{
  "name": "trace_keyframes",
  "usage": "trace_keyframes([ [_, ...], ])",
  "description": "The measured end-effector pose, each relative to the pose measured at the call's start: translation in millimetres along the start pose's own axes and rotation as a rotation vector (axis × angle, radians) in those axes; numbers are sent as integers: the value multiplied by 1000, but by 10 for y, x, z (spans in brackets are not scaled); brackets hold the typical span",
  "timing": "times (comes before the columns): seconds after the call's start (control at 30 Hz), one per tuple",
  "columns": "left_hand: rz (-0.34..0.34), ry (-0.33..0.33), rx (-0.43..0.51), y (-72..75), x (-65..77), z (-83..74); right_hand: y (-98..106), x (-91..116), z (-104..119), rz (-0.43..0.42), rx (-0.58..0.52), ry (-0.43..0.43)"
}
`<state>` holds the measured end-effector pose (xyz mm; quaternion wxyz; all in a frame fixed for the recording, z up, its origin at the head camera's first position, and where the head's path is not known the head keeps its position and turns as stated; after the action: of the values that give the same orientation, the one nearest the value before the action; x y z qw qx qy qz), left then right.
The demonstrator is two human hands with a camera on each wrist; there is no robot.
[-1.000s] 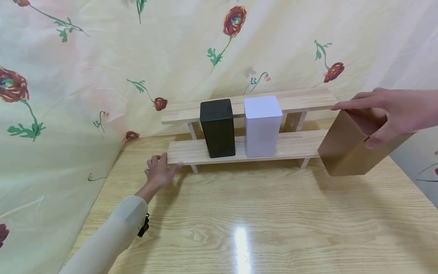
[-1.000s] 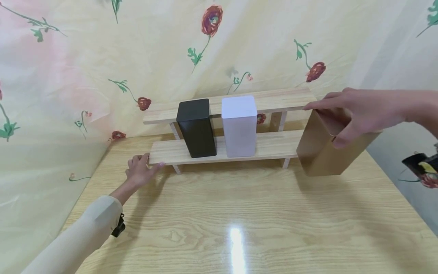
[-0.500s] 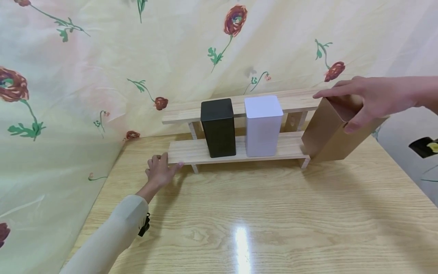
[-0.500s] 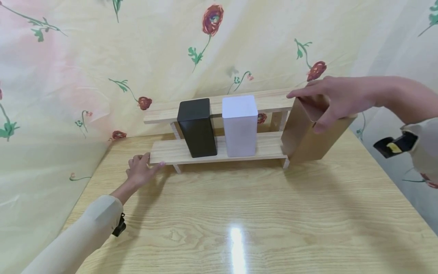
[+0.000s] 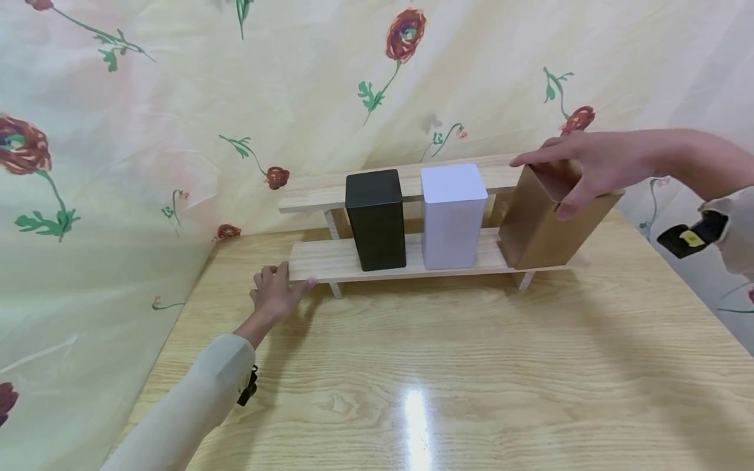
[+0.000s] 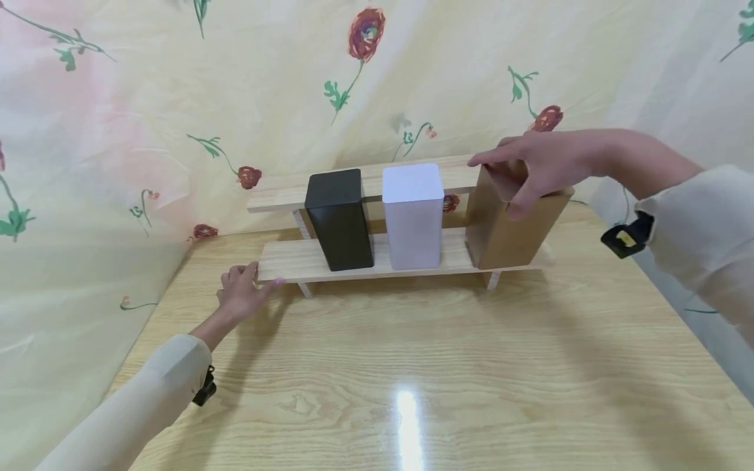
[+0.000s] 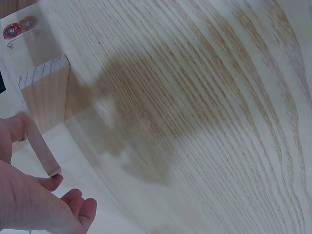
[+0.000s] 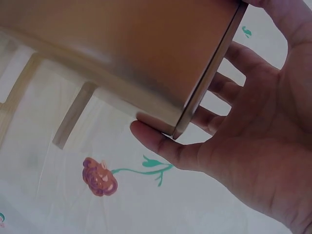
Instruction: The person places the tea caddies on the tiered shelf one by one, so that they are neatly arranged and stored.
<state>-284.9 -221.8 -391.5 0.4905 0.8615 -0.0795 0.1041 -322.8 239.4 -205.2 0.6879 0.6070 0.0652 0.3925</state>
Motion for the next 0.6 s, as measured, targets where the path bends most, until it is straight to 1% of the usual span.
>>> trace_keyframes([
  [0.1, -2, 8, -2, 0, -7, -2, 33, -86, 25, 11, -6, 13],
  [0.27, -7, 9, -5, 9, -22, -10, 63, -207, -22, 42, -43, -15],
  [0.4, -4, 7, -2, 17, -27, -18, 60, -276, -70, 75, -90, -13],
  [0.6, 0, 19, 8, -15, -30, -15, 17, -331, -177, 123, -182, -46],
])
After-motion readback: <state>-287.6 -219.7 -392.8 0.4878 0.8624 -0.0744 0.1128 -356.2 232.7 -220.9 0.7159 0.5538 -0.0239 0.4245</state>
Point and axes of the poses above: each hand's wrist, its own x-axis away from the middle knuckle, its own y-axis out of the back of the hand, z = x × y, the point moved 8 cm from there along -x, towards the middle knuckle, and after that the axes turned 10 degrees about z, right-handed, at the moved point
